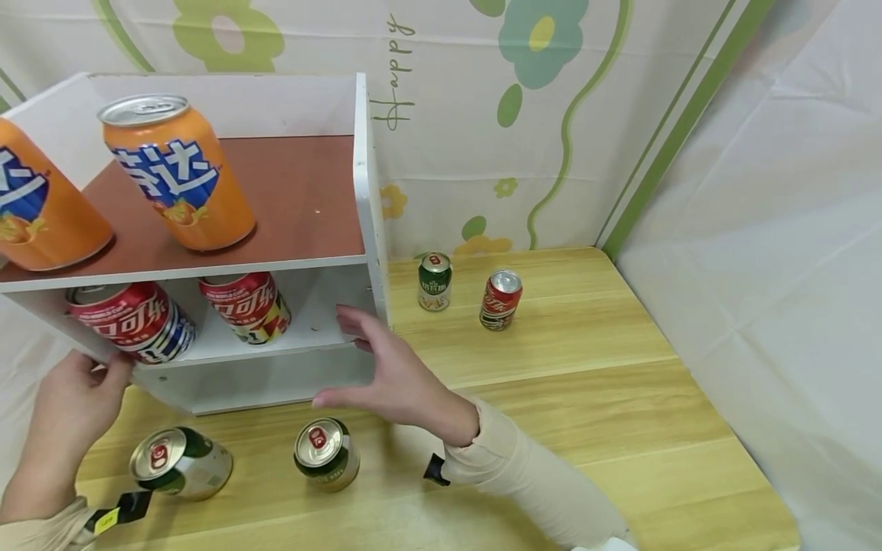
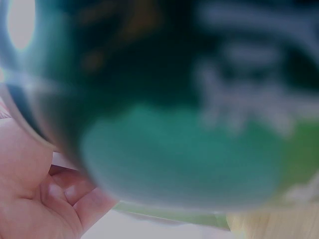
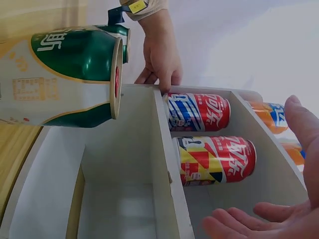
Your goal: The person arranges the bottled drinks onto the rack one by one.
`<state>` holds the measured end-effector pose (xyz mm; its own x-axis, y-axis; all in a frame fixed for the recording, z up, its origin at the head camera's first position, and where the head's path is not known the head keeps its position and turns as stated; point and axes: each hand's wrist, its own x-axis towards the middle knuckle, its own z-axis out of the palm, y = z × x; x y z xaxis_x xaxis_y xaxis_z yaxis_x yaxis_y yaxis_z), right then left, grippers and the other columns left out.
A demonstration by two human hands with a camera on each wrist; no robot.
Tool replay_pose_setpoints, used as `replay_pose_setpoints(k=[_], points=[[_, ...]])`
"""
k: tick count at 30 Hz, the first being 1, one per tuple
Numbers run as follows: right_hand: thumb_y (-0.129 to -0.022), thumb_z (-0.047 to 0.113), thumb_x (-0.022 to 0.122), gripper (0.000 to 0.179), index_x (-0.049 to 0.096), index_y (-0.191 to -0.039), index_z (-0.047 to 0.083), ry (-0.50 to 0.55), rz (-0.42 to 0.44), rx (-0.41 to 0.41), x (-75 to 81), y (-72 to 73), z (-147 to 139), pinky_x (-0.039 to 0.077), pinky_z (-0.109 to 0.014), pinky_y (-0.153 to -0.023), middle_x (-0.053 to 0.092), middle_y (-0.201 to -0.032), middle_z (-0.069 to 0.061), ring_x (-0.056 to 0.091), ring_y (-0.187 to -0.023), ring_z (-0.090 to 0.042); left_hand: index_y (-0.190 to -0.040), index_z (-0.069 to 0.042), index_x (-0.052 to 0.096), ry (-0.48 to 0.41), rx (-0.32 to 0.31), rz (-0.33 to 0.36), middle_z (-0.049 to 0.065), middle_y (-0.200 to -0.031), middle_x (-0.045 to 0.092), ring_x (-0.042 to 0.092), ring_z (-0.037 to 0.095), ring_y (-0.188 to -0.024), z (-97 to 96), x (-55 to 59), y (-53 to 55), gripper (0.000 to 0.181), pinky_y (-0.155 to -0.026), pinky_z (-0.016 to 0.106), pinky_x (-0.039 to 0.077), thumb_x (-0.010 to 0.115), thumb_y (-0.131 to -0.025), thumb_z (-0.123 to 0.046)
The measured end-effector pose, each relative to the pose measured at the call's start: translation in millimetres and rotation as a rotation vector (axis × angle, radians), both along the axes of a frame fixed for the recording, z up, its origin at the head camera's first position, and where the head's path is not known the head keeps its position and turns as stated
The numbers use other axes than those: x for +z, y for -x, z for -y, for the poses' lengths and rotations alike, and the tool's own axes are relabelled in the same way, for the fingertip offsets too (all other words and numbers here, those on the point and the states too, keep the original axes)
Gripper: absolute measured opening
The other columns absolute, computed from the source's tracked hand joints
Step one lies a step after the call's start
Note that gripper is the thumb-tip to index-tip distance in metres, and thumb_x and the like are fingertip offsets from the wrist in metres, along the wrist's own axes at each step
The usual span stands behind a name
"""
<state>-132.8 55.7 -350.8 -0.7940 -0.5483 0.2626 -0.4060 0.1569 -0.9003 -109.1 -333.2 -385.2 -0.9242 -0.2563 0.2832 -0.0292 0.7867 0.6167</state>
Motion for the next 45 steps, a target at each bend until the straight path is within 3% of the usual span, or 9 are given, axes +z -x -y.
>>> replay_pose_setpoints(k=[5, 9, 13, 18, 22, 25, 34, 39, 45], points=[[-0.077, 0.001, 0.087, 0.084, 0.041, -0.147, -0.002, 0.100, -0.010, -0.028, -3.2, -2.6, -12, 0.044, -0.035, -0.110, 0.049, -0.149, -0.020, 0.050, -0.135, -0.030, -0.111, 0.008, 0.059, -0.005, 0.003, 0.015, 0.037, -0.103, 0.066, 0.041, -0.014, -0.067, -0.7, 1.7, 0.4, 0.030, -0.049, 0.018, 0.039, 0.050, -0.101, -0.018], [-0.083, 0.020, 0.086, 0.073, 0.047, -0.142, 0.000, 0.184, -0.028, -0.047, -7.3, -4.3, -21, 0.048, -0.037, -0.106, 0.052, -0.143, -0.023, 0.054, -0.131, -0.029, -0.110, 0.009, 0.059, -0.006, 0.011, 0.025, 0.037, -0.100, 0.065, 0.040, -0.013, -0.065, -1.2, 3.2, 0.6, 0.029, -0.049, 0.018, 0.038, 0.050, -0.101, -0.018], [-0.085, 0.039, 0.082, 0.075, 0.048, -0.139, -0.001, 0.268, -0.061, -0.087, -10.1, -5.1, -30, 0.050, -0.040, -0.104, 0.051, -0.141, -0.026, 0.053, -0.129, -0.029, -0.109, 0.008, 0.059, -0.005, 0.015, 0.030, 0.036, -0.099, 0.065, 0.040, -0.013, -0.065, -1.0, 3.6, 0.1, 0.029, -0.049, 0.019, 0.038, 0.050, -0.101, -0.018], [-0.088, 0.017, 0.081, 0.063, 0.047, -0.137, -0.006, 0.343, -0.104, -0.159, -11.9, -1.4, -42, 0.051, -0.039, -0.101, 0.054, -0.135, -0.022, 0.055, -0.126, -0.029, -0.109, 0.008, 0.059, 0.002, 0.020, 0.026, 0.035, -0.100, 0.066, 0.042, -0.011, -0.067, 0.1, 3.3, 0.2, 0.029, -0.050, 0.018, 0.038, 0.050, -0.101, -0.018], [-0.083, -0.010, 0.074, 0.058, 0.046, -0.133, -0.010, 0.375, -0.138, -0.222, -15.6, 6.7, -52, 0.052, -0.037, -0.099, 0.056, -0.130, -0.019, 0.056, -0.123, -0.032, -0.110, 0.008, 0.059, -0.007, 0.020, 0.026, 0.036, -0.100, 0.065, 0.041, -0.012, -0.067, 1.4, 1.7, 0.7, 0.029, -0.050, 0.017, 0.037, 0.050, -0.100, -0.018], [-0.081, -0.019, 0.070, 0.058, 0.044, -0.132, -0.013, 0.389, -0.152, -0.283, -19.2, 14.0, -61, 0.053, -0.035, -0.098, 0.057, -0.128, -0.016, 0.056, -0.122, -0.033, -0.112, 0.009, 0.059, -0.011, 0.017, 0.028, 0.037, -0.103, 0.065, 0.039, -0.016, -0.068, 1.1, 1.4, 0.3, 0.031, -0.051, 0.016, 0.038, 0.050, -0.101, -0.018], [-0.085, -0.015, 0.068, 0.057, 0.042, -0.135, -0.011, 0.399, -0.139, -0.454, -30.4, 33.6, -91, 0.049, -0.034, -0.100, 0.056, -0.127, -0.009, 0.054, -0.121, -0.032, -0.116, 0.009, 0.060, -0.013, 0.005, 0.019, 0.037, -0.108, 0.065, 0.039, -0.018, -0.070, 0.5, -1.3, 0.2, 0.033, -0.051, 0.016, 0.039, 0.050, -0.101, -0.019], [-0.087, -0.016, 0.067, 0.054, 0.041, -0.135, -0.014, 0.442, -0.104, -0.522, -43.6, 50.7, -107, 0.045, -0.034, -0.105, 0.053, -0.129, -0.020, 0.054, -0.119, -0.024, -0.115, 0.009, 0.060, -0.008, 0.004, 0.016, 0.038, -0.108, 0.065, 0.037, -0.021, -0.073, 1.5, -1.8, 1.2, 0.033, -0.052, 0.013, 0.039, 0.050, -0.101, -0.019], [-0.089, -0.010, 0.071, 0.062, 0.037, -0.141, -0.005, 0.421, -0.071, -0.682, -58.8, 65.6, -122, 0.035, -0.047, -0.113, 0.047, -0.137, -0.024, 0.046, -0.129, -0.038, -0.114, 0.009, 0.060, -0.006, 0.006, 0.025, 0.037, -0.107, 0.066, 0.039, -0.018, -0.073, 1.0, -1.2, 0.7, 0.032, -0.052, 0.015, 0.039, 0.051, -0.101, -0.020]])
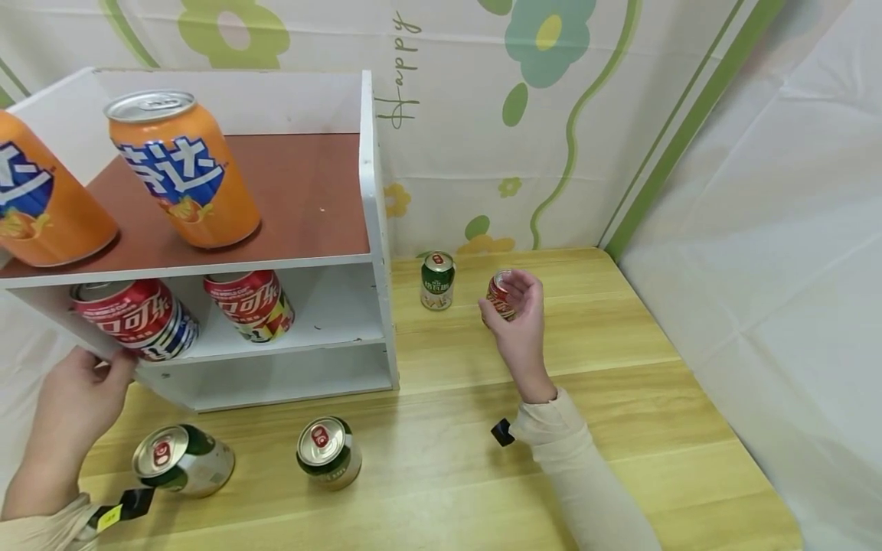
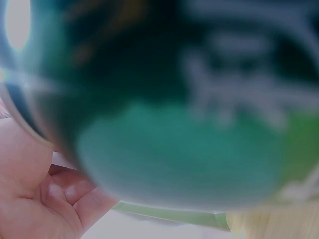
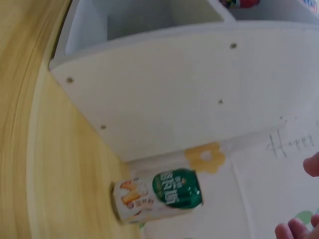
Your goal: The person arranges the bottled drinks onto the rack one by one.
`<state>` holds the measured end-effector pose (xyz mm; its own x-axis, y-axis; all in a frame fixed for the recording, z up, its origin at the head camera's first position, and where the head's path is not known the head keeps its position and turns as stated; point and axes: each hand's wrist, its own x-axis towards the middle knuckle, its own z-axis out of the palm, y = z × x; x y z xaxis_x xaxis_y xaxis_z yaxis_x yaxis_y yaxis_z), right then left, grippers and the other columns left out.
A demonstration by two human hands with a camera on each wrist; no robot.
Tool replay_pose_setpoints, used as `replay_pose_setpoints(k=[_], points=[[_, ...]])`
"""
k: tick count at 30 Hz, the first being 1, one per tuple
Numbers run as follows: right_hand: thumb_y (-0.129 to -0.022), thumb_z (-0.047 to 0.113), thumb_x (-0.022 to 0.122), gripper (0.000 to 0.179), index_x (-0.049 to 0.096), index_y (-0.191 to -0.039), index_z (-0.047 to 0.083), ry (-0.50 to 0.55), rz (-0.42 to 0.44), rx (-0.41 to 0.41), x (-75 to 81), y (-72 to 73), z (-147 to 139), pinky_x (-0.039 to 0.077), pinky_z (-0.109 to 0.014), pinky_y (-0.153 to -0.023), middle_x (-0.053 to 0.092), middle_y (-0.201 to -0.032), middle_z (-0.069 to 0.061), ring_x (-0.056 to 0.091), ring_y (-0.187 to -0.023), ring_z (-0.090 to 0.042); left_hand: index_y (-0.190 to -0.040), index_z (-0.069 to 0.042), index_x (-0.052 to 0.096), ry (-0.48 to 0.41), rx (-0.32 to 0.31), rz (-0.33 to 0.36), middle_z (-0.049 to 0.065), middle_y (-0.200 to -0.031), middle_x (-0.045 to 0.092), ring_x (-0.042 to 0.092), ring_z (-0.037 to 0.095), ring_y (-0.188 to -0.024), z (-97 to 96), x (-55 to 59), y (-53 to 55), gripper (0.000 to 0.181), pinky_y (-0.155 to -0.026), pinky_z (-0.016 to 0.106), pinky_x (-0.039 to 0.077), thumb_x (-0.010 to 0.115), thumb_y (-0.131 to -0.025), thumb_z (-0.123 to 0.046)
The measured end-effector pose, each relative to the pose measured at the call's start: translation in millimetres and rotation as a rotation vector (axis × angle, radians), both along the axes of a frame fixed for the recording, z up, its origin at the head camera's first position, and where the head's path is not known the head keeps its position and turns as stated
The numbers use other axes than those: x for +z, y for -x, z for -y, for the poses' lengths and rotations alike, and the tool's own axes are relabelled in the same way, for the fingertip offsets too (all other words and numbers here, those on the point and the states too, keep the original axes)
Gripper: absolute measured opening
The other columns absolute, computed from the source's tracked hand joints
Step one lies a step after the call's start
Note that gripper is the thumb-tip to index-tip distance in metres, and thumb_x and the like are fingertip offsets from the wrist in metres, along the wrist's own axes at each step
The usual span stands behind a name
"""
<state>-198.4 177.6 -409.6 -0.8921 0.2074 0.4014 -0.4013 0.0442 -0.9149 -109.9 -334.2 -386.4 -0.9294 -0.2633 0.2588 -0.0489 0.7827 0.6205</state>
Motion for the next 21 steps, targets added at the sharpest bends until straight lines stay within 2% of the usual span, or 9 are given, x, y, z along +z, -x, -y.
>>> replay_pose_setpoints(k=[4, 7, 13, 17, 21], points=[[-0.090, 0.000, 0.074, 0.067, 0.035, -0.145, 0.000, -0.029, 0.070, -0.102, -7.7, 5.7, -8, 0.029, -0.051, -0.117, 0.044, -0.142, -0.016, 0.039, -0.137, -0.037, -0.115, 0.008, 0.060, -0.001, 0.000, 0.005, 0.037, -0.109, 0.065, 0.038, -0.018, -0.074, -0.1, -0.3, 0.0, 0.033, -0.052, 0.015, 0.039, 0.050, -0.101, -0.020], [-0.091, 0.007, 0.075, 0.070, 0.034, -0.147, 0.002, -0.046, 0.159, -0.149, -12.9, 9.2, -13, 0.027, -0.050, -0.118, 0.040, -0.148, -0.014, 0.036, -0.141, -0.031, -0.115, 0.008, 0.060, -0.005, -0.002, 0.004, 0.038, -0.109, 0.065, 0.038, -0.020, -0.074, -0.2, -0.1, 0.1, 0.032, -0.052, 0.015, 0.039, 0.050, -0.101, -0.020], [-0.093, 0.014, 0.075, 0.079, 0.025, -0.153, 0.003, -0.027, 0.336, -0.154, -23.9, 18.8, -19, 0.025, -0.046, -0.119, 0.028, -0.157, -0.019, 0.030, -0.145, -0.030, -0.113, 0.008, 0.060, -0.003, -0.002, -0.002, 0.037, -0.108, 0.065, 0.038, -0.020, -0.072, -0.3, 0.2, 0.0, 0.032, -0.052, 0.015, 0.039, 0.050, -0.101, -0.020], [-0.092, 0.015, 0.076, 0.084, 0.021, -0.156, 0.004, -0.005, 0.392, -0.164, -32.2, 27.2, -20, 0.028, -0.045, -0.119, 0.024, -0.160, -0.020, 0.028, -0.146, -0.032, -0.112, 0.008, 0.060, -0.003, -0.001, -0.006, 0.037, -0.107, 0.066, 0.038, -0.020, -0.072, -0.4, 0.0, -0.1, 0.031, -0.052, 0.015, 0.039, 0.051, -0.101, -0.020], [-0.091, 0.014, 0.077, 0.086, 0.021, -0.155, 0.003, -0.012, 0.398, -0.146, -39.6, 34.6, -17, 0.027, -0.045, -0.120, 0.029, -0.159, -0.018, 0.029, -0.146, -0.031, -0.114, 0.009, 0.060, -0.012, -0.001, -0.002, 0.038, -0.110, 0.065, 0.038, -0.020, -0.074, -0.2, 0.0, -0.5, 0.033, -0.053, 0.013, 0.039, 0.050, -0.101, -0.020]])
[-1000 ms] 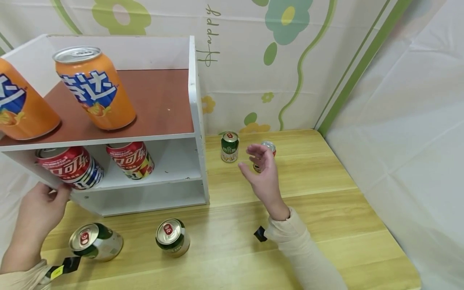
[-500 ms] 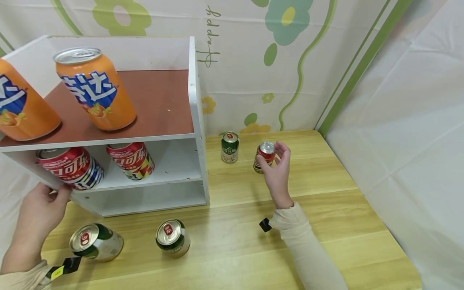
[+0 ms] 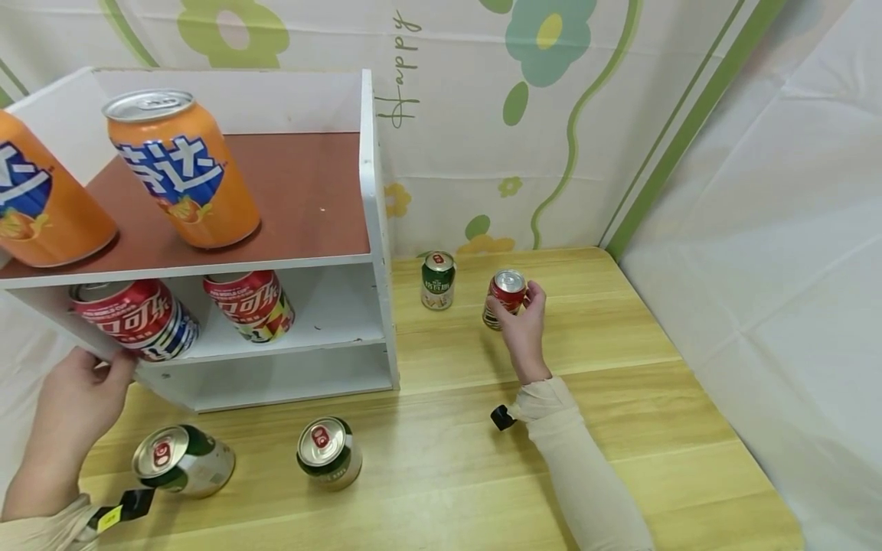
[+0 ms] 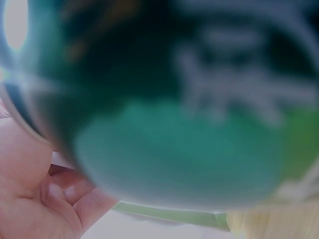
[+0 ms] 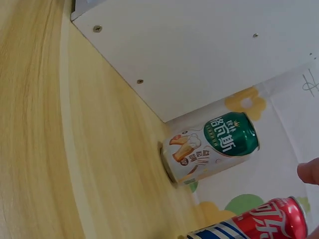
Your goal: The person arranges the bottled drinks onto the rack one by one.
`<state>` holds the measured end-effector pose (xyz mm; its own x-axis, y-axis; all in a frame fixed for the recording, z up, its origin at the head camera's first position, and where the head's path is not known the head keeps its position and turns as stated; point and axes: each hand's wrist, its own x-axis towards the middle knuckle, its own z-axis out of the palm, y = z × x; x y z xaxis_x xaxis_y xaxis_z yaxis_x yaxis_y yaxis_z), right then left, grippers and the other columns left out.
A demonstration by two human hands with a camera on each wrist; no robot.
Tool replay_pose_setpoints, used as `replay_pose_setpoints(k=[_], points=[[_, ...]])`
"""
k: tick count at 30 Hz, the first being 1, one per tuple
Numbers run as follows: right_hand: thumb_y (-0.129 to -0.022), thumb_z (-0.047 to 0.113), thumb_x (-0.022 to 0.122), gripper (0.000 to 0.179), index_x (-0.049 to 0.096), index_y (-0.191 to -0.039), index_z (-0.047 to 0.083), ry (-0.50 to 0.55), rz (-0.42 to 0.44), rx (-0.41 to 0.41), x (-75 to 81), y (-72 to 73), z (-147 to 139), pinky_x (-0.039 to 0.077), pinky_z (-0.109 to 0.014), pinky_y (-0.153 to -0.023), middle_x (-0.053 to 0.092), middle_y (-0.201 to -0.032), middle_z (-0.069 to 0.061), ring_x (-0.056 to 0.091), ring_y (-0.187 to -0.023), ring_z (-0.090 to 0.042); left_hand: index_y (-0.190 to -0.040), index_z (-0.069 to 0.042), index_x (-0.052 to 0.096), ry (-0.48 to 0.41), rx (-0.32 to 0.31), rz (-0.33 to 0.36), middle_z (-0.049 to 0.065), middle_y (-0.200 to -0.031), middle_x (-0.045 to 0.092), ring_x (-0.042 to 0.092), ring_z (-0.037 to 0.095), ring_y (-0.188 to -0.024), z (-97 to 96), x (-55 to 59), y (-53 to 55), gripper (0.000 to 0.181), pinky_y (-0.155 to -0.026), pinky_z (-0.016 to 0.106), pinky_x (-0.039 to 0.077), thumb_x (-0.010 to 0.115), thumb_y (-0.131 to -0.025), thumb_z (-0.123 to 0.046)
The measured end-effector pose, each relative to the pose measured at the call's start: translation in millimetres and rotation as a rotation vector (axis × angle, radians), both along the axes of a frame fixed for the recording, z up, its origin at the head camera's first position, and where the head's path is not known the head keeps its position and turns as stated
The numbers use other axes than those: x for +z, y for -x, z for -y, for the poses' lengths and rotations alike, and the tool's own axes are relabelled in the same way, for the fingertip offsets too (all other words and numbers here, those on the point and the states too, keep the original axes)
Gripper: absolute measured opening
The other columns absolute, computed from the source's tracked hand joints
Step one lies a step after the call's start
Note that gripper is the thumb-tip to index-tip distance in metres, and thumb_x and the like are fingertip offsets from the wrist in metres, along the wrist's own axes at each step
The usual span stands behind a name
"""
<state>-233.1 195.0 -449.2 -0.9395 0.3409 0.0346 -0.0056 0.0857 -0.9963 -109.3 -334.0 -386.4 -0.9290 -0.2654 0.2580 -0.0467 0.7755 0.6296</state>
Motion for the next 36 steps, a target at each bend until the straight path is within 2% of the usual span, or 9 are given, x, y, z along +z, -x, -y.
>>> replay_pose_setpoints(k=[5, 12, 17, 21, 26, 28, 31, 33, 36], points=[[-0.090, 0.012, 0.077, 0.086, 0.022, -0.156, 0.005, -0.019, -0.020, 0.025, -5.8, 4.5, 5, 0.021, -0.046, -0.121, 0.035, -0.156, -0.015, 0.030, -0.145, -0.027, -0.117, 0.010, 0.060, -0.007, 0.001, 0.000, 0.039, -0.112, 0.064, 0.038, -0.021, -0.076, -0.3, 0.1, 0.0, 0.034, -0.054, 0.011, 0.039, 0.050, -0.101, -0.020], [-0.089, 0.008, 0.077, 0.095, 0.014, -0.159, 0.011, -0.053, -0.012, 0.008, -15.1, 14.6, 6, 0.029, -0.045, -0.118, 0.031, -0.157, -0.018, 0.032, -0.145, -0.030, -0.117, 0.009, 0.060, 0.014, 0.012, -0.017, 0.038, -0.110, 0.065, 0.040, -0.018, -0.078, 1.1, -0.6, 2.0, 0.033, -0.054, 0.010, 0.036, 0.051, -0.101, -0.018], [-0.084, 0.008, 0.082, 0.105, 0.010, -0.160, 0.009, -0.120, -0.067, -0.019, -25.2, 23.6, 11, 0.032, -0.044, -0.117, 0.032, -0.155, -0.017, 0.036, -0.141, -0.031, -0.118, 0.010, 0.059, 0.018, 0.015, -0.016, 0.039, -0.112, 0.064, 0.060, 0.009, -0.080, 0.5, 0.4, 1.9, 0.034, -0.056, 0.009, 0.036, 0.050, -0.101, -0.018], [-0.081, 0.009, 0.085, 0.109, 0.009, -0.159, 0.009, -0.150, -0.114, -0.045, -29.9, 29.3, 15, 0.035, -0.042, -0.115, 0.032, -0.152, -0.017, 0.038, -0.138, -0.028, -0.118, 0.010, 0.059, 0.018, 0.013, -0.015, 0.039, -0.113, 0.064, 0.058, 0.005, -0.080, -0.3, 0.8, 1.8, 0.033, -0.056, 0.008, 0.036, 0.050, -0.101, -0.017], [-0.080, 0.009, 0.086, 0.108, 0.012, -0.158, 0.011, -0.171, -0.114, -0.067, -31.7, 35.8, 16, 0.036, -0.041, -0.114, 0.034, -0.151, -0.016, 0.039, -0.138, -0.027, -0.120, 0.011, 0.058, -0.001, 0.002, -0.014, 0.042, -0.114, 0.062, 0.068, 0.033, -0.083, -0.9, -0.4, 1.3, 0.034, -0.055, 0.007, 0.035, 0.050, -0.101, -0.016], [-0.080, 0.009, 0.086, 0.105, 0.014, -0.157, 0.010, -0.175, -0.118, -0.071, -31.8, 38.3, 16, 0.036, -0.041, -0.114, 0.035, -0.150, -0.016, 0.040, -0.137, -0.027, -0.120, 0.011, 0.058, -0.003, 0.004, -0.016, 0.041, -0.114, 0.062, 0.067, 0.017, -0.081, -0.8, 0.0, 1.4, 0.034, -0.056, 0.006, 0.034, 0.050, -0.101, -0.016], [-0.079, 0.007, 0.087, 0.101, 0.018, -0.154, 0.008, -0.180, -0.126, -0.077, -31.8, 42.0, 15, 0.037, -0.041, -0.113, 0.037, -0.148, -0.017, 0.041, -0.136, -0.028, -0.119, 0.010, 0.059, -0.001, 0.008, -0.017, 0.040, -0.114, 0.063, 0.045, -0.017, -0.080, -0.6, 0.5, 1.9, 0.034, -0.057, 0.005, 0.035, 0.050, -0.101, -0.017], [-0.079, 0.006, 0.087, 0.100, 0.020, -0.152, 0.006, -0.189, -0.128, -0.081, -31.7, 44.1, 15, 0.038, -0.042, -0.113, 0.038, -0.147, -0.018, 0.042, -0.136, -0.029, -0.119, 0.010, 0.059, -0.002, 0.008, -0.017, 0.039, -0.114, 0.063, 0.035, -0.024, -0.081, -0.8, 0.3, 2.1, 0.034, -0.058, 0.005, 0.036, 0.050, -0.101, -0.017], [-0.078, 0.006, 0.087, 0.098, 0.021, -0.151, 0.004, -0.200, -0.131, -0.088, -31.6, 46.1, 15, 0.038, -0.042, -0.113, 0.040, -0.146, -0.019, 0.044, -0.135, -0.030, -0.119, 0.010, 0.059, 0.001, 0.005, -0.015, 0.039, -0.114, 0.063, 0.041, -0.019, -0.081, -1.0, -0.6, 2.1, 0.035, -0.057, 0.006, 0.036, 0.050, -0.101, -0.018]])
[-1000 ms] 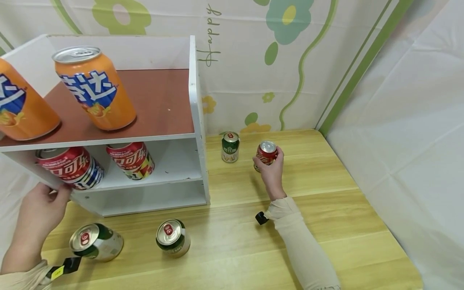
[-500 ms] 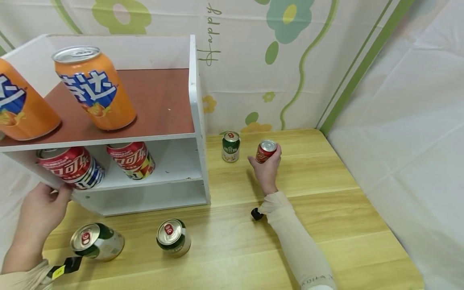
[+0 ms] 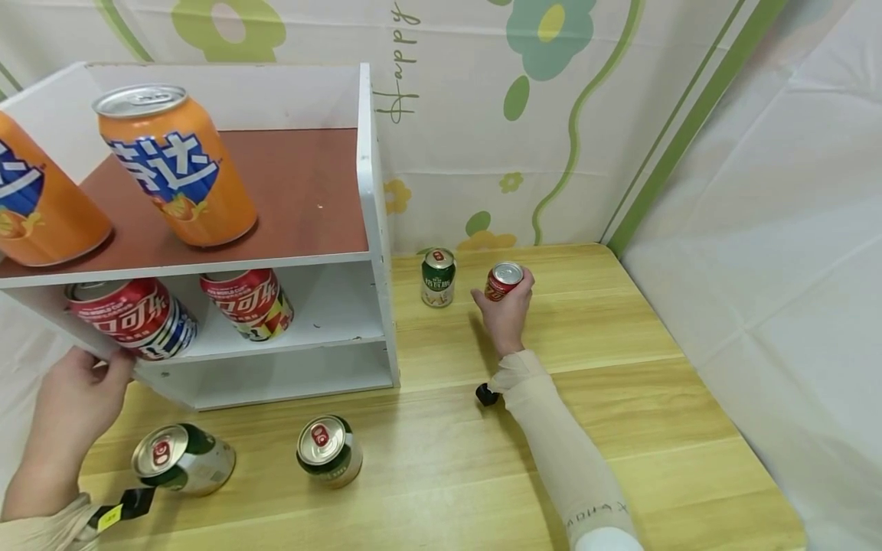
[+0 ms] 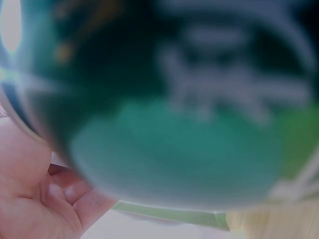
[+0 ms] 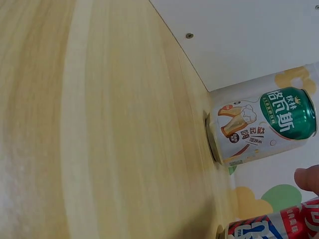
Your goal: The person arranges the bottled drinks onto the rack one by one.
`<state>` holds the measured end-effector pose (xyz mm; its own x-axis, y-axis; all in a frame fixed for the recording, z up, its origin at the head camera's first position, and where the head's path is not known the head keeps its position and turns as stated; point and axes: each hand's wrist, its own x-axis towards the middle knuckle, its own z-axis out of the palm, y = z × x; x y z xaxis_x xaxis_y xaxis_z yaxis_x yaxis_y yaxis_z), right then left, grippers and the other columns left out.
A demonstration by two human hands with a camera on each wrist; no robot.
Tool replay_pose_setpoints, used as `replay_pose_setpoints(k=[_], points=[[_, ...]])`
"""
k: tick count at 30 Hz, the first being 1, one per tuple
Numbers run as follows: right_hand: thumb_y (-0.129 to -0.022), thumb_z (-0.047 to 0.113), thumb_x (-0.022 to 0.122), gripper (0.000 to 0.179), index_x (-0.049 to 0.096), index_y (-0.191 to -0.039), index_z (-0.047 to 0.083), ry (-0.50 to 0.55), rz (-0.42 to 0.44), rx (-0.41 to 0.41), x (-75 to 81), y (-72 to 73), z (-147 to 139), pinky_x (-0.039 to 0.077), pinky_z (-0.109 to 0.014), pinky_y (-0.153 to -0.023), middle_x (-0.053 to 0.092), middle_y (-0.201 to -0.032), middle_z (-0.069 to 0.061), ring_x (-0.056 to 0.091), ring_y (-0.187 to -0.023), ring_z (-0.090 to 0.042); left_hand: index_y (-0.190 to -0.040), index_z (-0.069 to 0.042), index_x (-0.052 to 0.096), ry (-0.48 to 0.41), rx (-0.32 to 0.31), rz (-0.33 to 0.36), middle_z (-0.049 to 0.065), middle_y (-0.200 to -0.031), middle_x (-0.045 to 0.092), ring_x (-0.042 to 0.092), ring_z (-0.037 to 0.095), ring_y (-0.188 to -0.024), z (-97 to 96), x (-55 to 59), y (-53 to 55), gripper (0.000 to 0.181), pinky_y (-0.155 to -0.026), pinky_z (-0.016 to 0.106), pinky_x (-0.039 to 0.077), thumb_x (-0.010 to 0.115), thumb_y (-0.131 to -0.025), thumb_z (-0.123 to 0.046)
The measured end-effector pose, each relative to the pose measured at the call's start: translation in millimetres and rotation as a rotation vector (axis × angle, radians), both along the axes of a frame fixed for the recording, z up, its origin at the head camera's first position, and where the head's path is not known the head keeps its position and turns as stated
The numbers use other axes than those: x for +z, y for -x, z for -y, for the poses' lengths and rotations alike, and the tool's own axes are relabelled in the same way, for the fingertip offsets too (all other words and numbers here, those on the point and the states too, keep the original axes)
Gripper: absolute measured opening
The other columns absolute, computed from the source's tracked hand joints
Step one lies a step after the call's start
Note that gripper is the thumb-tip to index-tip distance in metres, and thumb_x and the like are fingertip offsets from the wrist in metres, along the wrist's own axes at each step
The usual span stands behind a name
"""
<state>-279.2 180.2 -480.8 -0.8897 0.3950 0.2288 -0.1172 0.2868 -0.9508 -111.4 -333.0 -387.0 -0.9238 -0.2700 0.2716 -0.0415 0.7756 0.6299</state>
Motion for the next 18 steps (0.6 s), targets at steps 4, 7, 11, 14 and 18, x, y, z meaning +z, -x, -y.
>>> replay_pose_setpoints(k=[4, 7, 11, 14, 18], points=[[-0.078, 0.004, 0.087, 0.096, 0.023, -0.149, 0.005, -0.016, -0.004, -0.006, -0.7, 2.1, -0.6, 0.037, -0.041, -0.113, 0.042, -0.145, -0.019, 0.045, -0.134, -0.030, -0.119, 0.010, 0.059, 0.002, 0.000, 0.001, 0.039, -0.113, 0.064, 0.043, -0.017, -0.079, 1.0, -1.1, -0.1, 0.034, -0.056, 0.008, 0.037, 0.050, -0.101, -0.018], [-0.078, 0.003, 0.087, 0.094, 0.025, -0.149, 0.005, -0.035, -0.006, -0.015, -1.7, 3.7, -1.2, 0.037, -0.042, -0.113, 0.044, -0.144, -0.019, 0.046, -0.133, -0.031, -0.118, 0.009, 0.060, 0.001, 0.001, 0.001, 0.038, -0.112, 0.064, 0.036, -0.023, -0.077, 1.3, -1.1, -0.2, 0.034, -0.055, 0.009, 0.037, 0.050, -0.101, -0.018], [-0.078, 0.003, 0.087, 0.092, 0.028, -0.148, 0.006, -0.060, -0.007, -0.024, -3.1, 5.7, -2.2, 0.039, -0.042, -0.112, 0.046, -0.143, -0.019, 0.048, -0.132, -0.031, -0.116, 0.009, 0.060, 0.002, 0.002, 0.007, 0.039, -0.112, 0.064, 0.036, -0.023, -0.078, 0.7, -0.3, -0.7, 0.034, -0.055, 0.010, 0.037, 0.050, -0.101, -0.019], [-0.079, 0.003, 0.086, 0.090, 0.028, -0.147, 0.005, -0.070, -0.007, -0.021, -3.3, 6.5, -3.0, 0.039, -0.044, -0.112, 0.047, -0.143, -0.020, 0.048, -0.132, -0.032, -0.116, 0.009, 0.060, 0.005, 0.003, 0.009, 0.039, -0.111, 0.064, 0.037, -0.021, -0.077, 0.6, 0.4, -0.6, 0.034, -0.055, 0.011, 0.038, 0.049, -0.101, -0.019], [-0.080, 0.002, 0.084, 0.086, 0.030, -0.147, 0.006, -0.091, 0.012, -0.026, -3.7, 6.7, -4.8, 0.040, -0.047, -0.112, 0.048, -0.144, -0.020, 0.048, -0.133, -0.033, -0.115, 0.010, 0.060, 0.007, 0.005, 0.009, 0.039, -0.109, 0.065, 0.041, -0.016, -0.076, 0.5, 1.2, -0.4, 0.033, -0.053, 0.012, 0.038, 0.050, -0.101, -0.018]])
